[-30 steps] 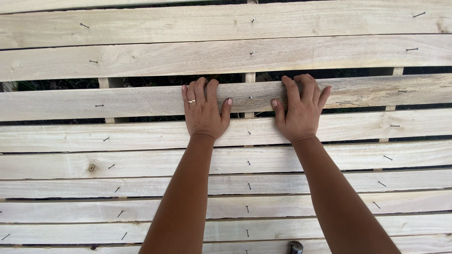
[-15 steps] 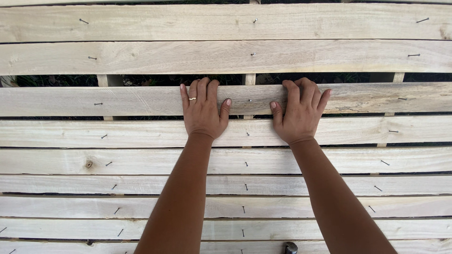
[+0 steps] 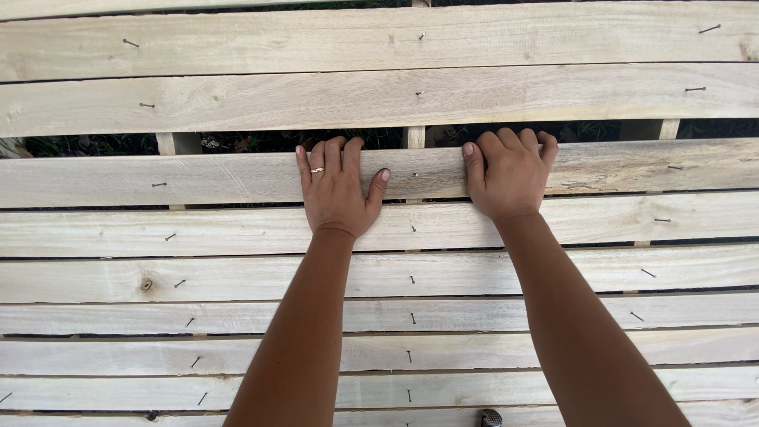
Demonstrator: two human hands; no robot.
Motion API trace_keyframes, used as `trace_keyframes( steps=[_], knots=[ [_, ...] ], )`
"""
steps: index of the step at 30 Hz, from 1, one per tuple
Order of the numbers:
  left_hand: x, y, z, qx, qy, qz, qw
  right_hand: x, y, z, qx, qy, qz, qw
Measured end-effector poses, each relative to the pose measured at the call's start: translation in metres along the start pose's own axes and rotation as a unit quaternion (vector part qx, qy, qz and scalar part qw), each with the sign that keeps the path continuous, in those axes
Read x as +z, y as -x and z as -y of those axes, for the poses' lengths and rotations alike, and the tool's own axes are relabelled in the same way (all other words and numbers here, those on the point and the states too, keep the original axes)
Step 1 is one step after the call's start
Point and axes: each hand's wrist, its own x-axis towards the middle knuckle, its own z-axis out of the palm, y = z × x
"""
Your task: The person hammers nails into a wooden slatted bench frame outdoors, then presses and aligns the wooden slats across the frame with both hands, working along the bench. A box of nails and a claw hammer rest on the bench while they check the slats.
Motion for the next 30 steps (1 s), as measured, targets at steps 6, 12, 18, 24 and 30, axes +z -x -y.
trace_keyframes(
  steps=[6,12,18,24,30],
  knots=[
    [-0.009,0.002,-0.007,-0.007,-0.018,0.018,1.000,-0.010,-0.001,0.001,-0.013,-0.004,-0.005,1.000],
    [-0.005,0.002,-0.006,-0.002,-0.021,-0.001,1.000,-0.013,-0.002,0.003,-0.004,-0.001,0.012,1.000],
    [-0.002,0.003,-0.005,0.011,-0.018,-0.032,0.999,-0.014,-0.005,0.003,0.001,0.007,0.032,0.999],
    [-0.003,0.000,-0.006,0.002,-0.037,-0.011,0.999,-0.011,-0.005,0.001,-0.008,0.005,0.007,1.000],
    [-0.005,-0.003,-0.006,-0.001,-0.021,-0.014,1.000,-0.006,-0.006,0.002,0.002,0.017,0.029,0.999]
  ],
)
